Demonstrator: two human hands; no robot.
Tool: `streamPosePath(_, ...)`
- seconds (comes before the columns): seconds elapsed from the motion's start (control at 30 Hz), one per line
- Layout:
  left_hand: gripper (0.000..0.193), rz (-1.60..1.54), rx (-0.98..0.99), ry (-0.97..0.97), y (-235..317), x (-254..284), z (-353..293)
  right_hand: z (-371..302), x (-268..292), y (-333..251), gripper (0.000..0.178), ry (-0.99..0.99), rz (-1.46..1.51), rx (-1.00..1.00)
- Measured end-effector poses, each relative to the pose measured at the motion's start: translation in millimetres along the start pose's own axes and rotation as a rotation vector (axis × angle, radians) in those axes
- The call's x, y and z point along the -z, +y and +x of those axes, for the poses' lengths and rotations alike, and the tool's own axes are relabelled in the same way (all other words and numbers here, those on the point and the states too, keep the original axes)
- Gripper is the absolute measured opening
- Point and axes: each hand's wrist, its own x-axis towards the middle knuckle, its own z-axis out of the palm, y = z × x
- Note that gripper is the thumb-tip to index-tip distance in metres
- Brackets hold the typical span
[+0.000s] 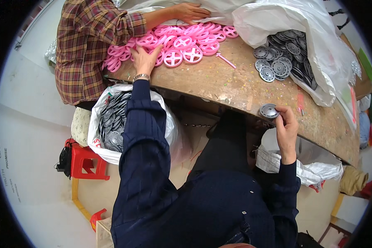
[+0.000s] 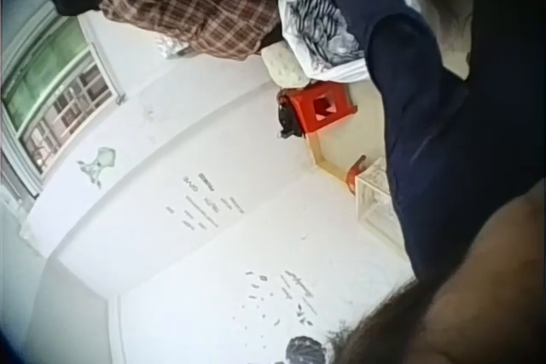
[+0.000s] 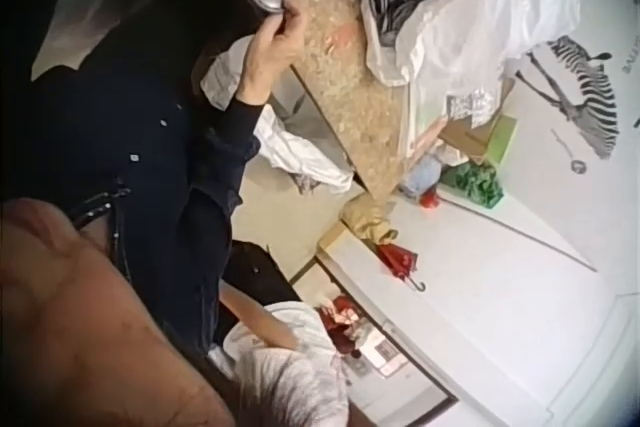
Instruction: Assembling circular plastic toy components by fitting two halves together.
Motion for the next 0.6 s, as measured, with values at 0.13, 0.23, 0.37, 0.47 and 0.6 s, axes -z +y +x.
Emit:
streamPosePath(0.13, 0.116, -0.019, -0.06, -0.011, 1.0, 3.6, -24.8, -0.8, 4.4, -9.4, 0.019, -0.016, 0.067, -0.071)
streamPosePath(0.23, 0.118, 0.064, -0.15, -0.032, 3.8, 5.1, -37.1, -0.3, 9.7, -13.8, 0.017, -0.052, 0.117, -0.05)
streamPosePath(0.37, 0.123, 0.136, -0.199, -0.097, 20.1, -0.5, -38.2, 1.2, 7.9, -14.6, 0.014, -0.034, 0.079, -0.036)
streamPosePath(0.47, 0.124, 0.162, -0.222, -0.138, 25.1, -3.2, -28.7, 0.4, 1.6, -10.2, 0.013, 0.016, 0.07, -0.056)
streamPosePath(0.6, 0.12, 0.158, -0.145, -0.18, 30.3, -4.0, -17.5, 0.0, 0.4, -7.4, 0.014, 0.024, 0.037, -0.076)
